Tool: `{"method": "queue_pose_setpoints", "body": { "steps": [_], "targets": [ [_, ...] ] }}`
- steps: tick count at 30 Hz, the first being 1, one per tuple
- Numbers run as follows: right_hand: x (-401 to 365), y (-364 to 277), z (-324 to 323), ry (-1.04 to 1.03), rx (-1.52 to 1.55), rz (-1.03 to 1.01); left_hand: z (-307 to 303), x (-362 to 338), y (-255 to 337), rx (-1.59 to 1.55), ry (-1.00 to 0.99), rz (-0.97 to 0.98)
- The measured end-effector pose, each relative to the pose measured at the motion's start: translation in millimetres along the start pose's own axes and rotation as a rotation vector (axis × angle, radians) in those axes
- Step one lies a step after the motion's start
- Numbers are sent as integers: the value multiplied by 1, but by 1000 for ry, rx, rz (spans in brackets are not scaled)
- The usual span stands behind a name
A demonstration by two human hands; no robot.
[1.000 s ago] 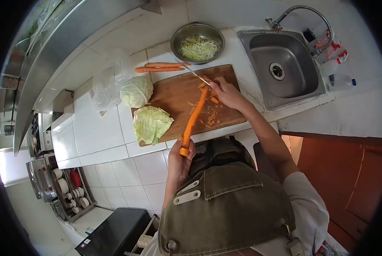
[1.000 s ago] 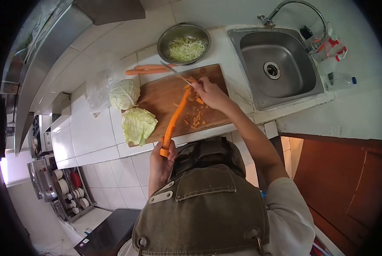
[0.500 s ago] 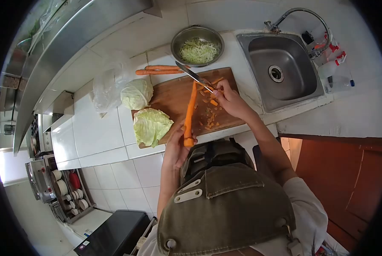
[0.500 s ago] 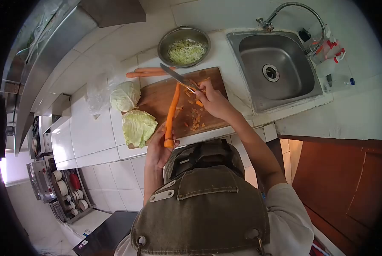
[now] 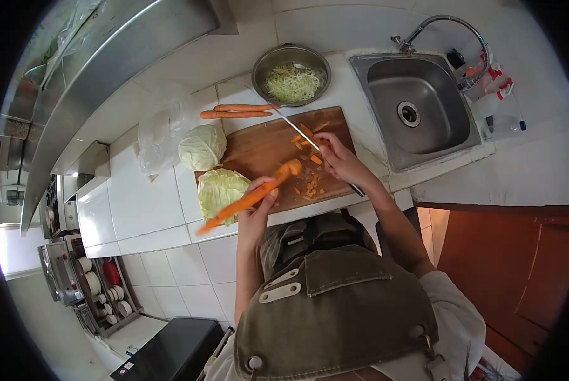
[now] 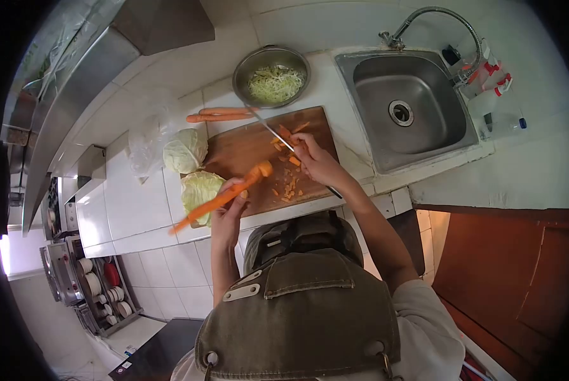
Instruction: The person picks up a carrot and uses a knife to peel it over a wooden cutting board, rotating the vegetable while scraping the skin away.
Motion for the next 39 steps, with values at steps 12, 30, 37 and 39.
{"method": "queue_pose_setpoints", "body": {
  "steps": [12,30,37,39],
  "targets": [
    [-18,1,12,23,-255,-138,-1,-14,4,-76,-138,-45],
    [-32,-4,9,75,-104,-153,31,-25,11,-903,-356,-69],
    [-40,-24,37,-235,360,-99,40,-27,-3,-784,-482,-87],
    [-42,-36,40,-137,246,-202,45,-31,-1,-977,-502,-108]
  ]
}}
Point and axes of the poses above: each hand's wrist, its own x-axis towards the middle knuckle, its own z-axis out of the palm, y = z × x, the point moved 7 cm from there along x, towards the middle knuckle, and after that the axes turned 11 degrees about z, right-handed, at the moved point
